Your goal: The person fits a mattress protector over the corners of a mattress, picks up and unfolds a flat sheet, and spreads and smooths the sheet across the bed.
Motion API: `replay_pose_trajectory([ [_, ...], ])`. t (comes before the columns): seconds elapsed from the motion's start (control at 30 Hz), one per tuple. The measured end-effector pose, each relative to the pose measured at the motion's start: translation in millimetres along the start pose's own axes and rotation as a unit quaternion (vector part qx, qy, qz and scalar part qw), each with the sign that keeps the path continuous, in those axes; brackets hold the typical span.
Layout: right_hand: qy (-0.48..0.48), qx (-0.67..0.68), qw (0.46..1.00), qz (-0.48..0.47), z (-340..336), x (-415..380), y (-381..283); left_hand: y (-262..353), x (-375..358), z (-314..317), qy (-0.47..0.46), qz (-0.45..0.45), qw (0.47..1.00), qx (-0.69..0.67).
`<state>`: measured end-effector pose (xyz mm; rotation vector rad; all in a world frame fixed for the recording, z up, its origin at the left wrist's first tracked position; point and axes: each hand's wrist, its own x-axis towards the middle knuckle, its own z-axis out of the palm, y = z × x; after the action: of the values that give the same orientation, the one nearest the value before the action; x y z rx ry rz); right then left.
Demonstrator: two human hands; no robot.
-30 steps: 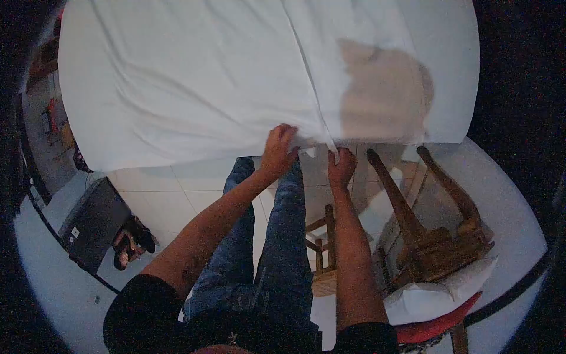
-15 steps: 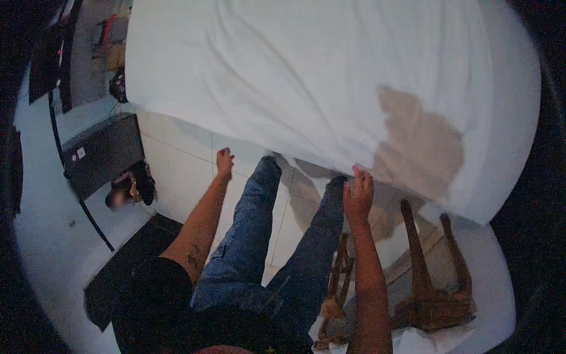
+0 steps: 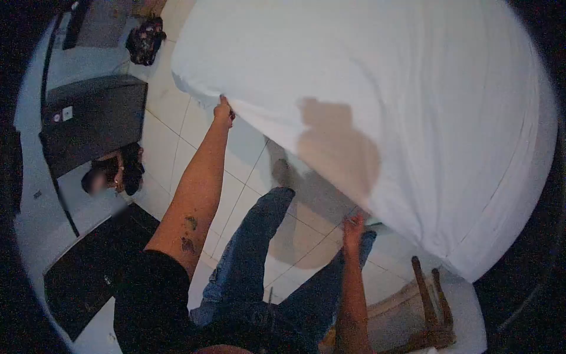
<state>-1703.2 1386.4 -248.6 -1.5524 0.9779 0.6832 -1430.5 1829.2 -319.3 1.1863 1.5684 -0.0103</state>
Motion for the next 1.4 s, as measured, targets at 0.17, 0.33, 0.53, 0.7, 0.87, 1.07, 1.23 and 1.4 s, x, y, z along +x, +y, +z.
replay_pose_trajectory([
  [0.17, 0.009, 0.317, 0.939, 0.136, 144.2, 38.5, -65.6, -15.5, 39.7, -48.2, -0.143, 0.273, 0.927, 0.212],
  [0.33, 0.122, 0.362, 0.913, 0.145, 167.9, 76.3, -79.6, -25.9, 54.9, -94.7, -0.142, 0.094, 0.981, 0.094],
  [0.53, 0.071, 0.145, 0.966, 0.202, 155.9, 44.9, -4.6, 59.7, 91.0, -94.1, -0.124, 0.13, 0.983, 0.05],
  [0.7, -0.002, 0.205, 0.954, 0.218, 183.6, 28.6, 6.6, 155.6, 124.1, -79.2, -0.173, 0.304, 0.911, 0.219],
  [0.87, -0.046, 0.345, 0.936, 0.047, 231.2, 94.9, -66.2, 169.0, 203.4, -80.9, -0.132, 0.457, 0.758, 0.447],
  [1.07, 0.127, -0.017, 0.99, 0.06, 250.6, 82.9, -14.7, 203.1, 224.1, -137.4, -0.208, 0.435, 0.606, 0.633],
  [1.23, 0.014, 0.117, 0.977, 0.178, 353.2, 21.3, -57.8, 244.7, 214.9, -98.5, -0.293, 0.319, 0.759, 0.486],
  [1.4, -0.035, 0.092, 0.991, -0.09, 462.2, -3.1, -158.7, 242.8, 216.1, -36.8, -0.37, 0.248, 0.834, 0.325],
])
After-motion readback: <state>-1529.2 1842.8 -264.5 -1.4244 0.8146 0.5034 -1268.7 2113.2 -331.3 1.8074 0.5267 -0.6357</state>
